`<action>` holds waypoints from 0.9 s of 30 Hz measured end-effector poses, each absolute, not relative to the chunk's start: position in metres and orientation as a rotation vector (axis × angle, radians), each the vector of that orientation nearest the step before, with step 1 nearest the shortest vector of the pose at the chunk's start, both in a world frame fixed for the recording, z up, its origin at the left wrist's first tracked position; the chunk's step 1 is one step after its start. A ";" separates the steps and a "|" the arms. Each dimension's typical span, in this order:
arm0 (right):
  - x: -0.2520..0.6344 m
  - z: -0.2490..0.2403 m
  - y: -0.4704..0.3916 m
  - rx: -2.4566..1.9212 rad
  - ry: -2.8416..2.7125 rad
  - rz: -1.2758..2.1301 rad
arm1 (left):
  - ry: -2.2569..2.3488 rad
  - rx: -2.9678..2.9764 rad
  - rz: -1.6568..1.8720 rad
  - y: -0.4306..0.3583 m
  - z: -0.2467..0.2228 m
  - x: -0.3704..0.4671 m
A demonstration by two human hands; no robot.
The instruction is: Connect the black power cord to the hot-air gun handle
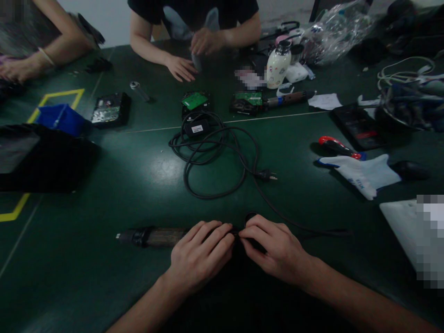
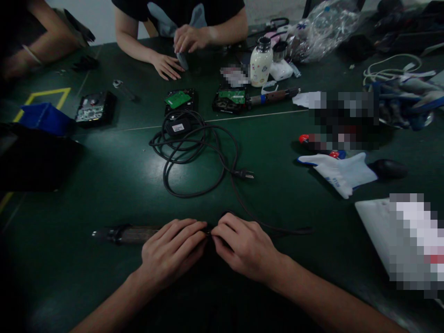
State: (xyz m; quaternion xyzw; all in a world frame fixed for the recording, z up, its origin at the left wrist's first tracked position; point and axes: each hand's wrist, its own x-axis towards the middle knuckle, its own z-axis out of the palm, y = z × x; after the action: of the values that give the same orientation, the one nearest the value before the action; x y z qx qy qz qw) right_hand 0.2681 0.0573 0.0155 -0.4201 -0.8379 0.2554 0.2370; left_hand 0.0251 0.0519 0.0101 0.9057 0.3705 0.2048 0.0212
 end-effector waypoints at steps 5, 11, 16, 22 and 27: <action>0.268 0.017 0.057 -1.156 -2.296 0.705 | 1.131 2.813 0.623 0.052 0.009 0.023; 0.267 0.018 0.057 -1.161 -2.292 0.719 | 1.137 2.799 0.638 0.052 0.008 0.024; 0.267 0.017 0.056 -1.165 -2.283 0.723 | 1.170 2.775 0.651 0.052 0.010 0.027; 0.268 0.014 0.055 -1.164 -2.289 0.744 | 1.192 2.771 0.648 0.054 0.013 0.030; 0.268 0.014 0.056 -1.163 -2.297 0.728 | 1.201 2.764 0.643 0.054 0.014 0.031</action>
State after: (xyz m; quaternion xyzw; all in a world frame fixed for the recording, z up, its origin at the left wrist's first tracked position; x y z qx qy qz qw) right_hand 0.2677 0.0557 0.0139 -0.4228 -0.8353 0.2648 0.2310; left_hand 0.0309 0.0541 0.0141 0.8965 0.3896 0.2087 0.0302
